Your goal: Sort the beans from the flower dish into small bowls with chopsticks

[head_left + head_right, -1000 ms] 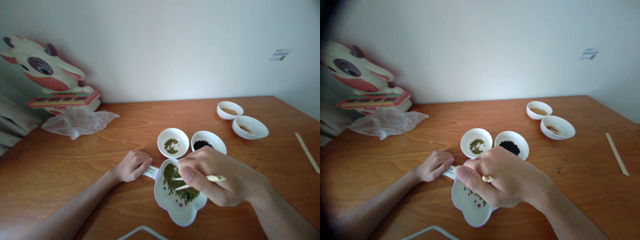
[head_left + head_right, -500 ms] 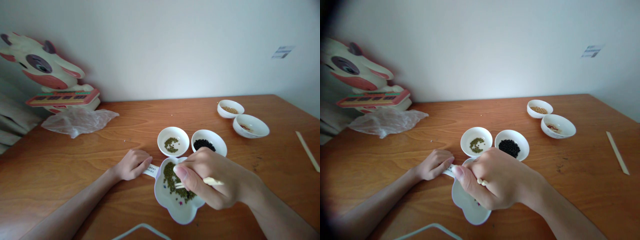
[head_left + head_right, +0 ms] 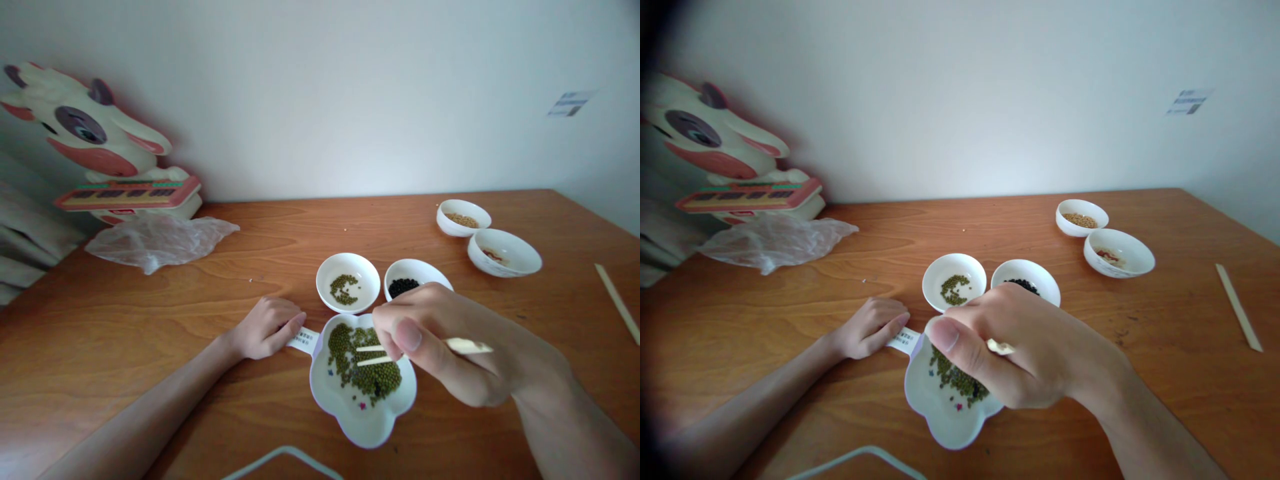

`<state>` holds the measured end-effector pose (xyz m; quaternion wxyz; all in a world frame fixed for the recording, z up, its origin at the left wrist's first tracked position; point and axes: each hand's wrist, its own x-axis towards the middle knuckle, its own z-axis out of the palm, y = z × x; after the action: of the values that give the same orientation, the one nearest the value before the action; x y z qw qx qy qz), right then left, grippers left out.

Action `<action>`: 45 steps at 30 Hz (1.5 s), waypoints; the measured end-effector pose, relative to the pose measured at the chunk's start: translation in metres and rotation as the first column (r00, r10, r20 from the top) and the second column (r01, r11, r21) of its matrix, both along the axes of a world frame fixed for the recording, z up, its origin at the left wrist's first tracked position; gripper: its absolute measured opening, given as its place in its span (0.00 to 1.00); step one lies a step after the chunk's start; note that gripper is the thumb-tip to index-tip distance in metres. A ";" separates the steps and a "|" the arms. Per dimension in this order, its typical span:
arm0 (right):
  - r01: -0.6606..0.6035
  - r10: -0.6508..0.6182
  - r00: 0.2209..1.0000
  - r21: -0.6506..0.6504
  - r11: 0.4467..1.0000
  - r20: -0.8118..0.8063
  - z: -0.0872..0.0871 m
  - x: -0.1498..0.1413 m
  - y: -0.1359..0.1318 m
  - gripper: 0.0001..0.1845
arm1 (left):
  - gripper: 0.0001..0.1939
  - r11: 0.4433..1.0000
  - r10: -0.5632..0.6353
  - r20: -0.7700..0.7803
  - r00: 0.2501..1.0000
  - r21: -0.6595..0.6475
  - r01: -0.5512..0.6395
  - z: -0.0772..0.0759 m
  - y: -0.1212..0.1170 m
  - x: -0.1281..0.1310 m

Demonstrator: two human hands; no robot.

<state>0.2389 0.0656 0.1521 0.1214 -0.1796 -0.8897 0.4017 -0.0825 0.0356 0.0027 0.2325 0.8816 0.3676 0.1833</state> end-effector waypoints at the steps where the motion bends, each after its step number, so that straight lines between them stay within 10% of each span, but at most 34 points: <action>1: 0.005 -0.005 1.000 -0.001 1.000 0.004 0.000 0.001 0.000 0.27 | 0.20 1.000 0.000 0.002 1.000 0.005 0.000 0.000 0.000 0.000; 45: 0.040 -0.040 0.998 0.005 0.999 0.044 -0.004 -0.004 0.001 0.25 | 0.19 1.000 0.005 0.002 1.000 -0.013 -0.005 0.000 0.000 0.001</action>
<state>0.2352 0.0671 0.1478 0.1102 -0.2059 -0.8893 0.3931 -0.0815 0.0352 0.0024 0.2379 0.8789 0.3710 0.1823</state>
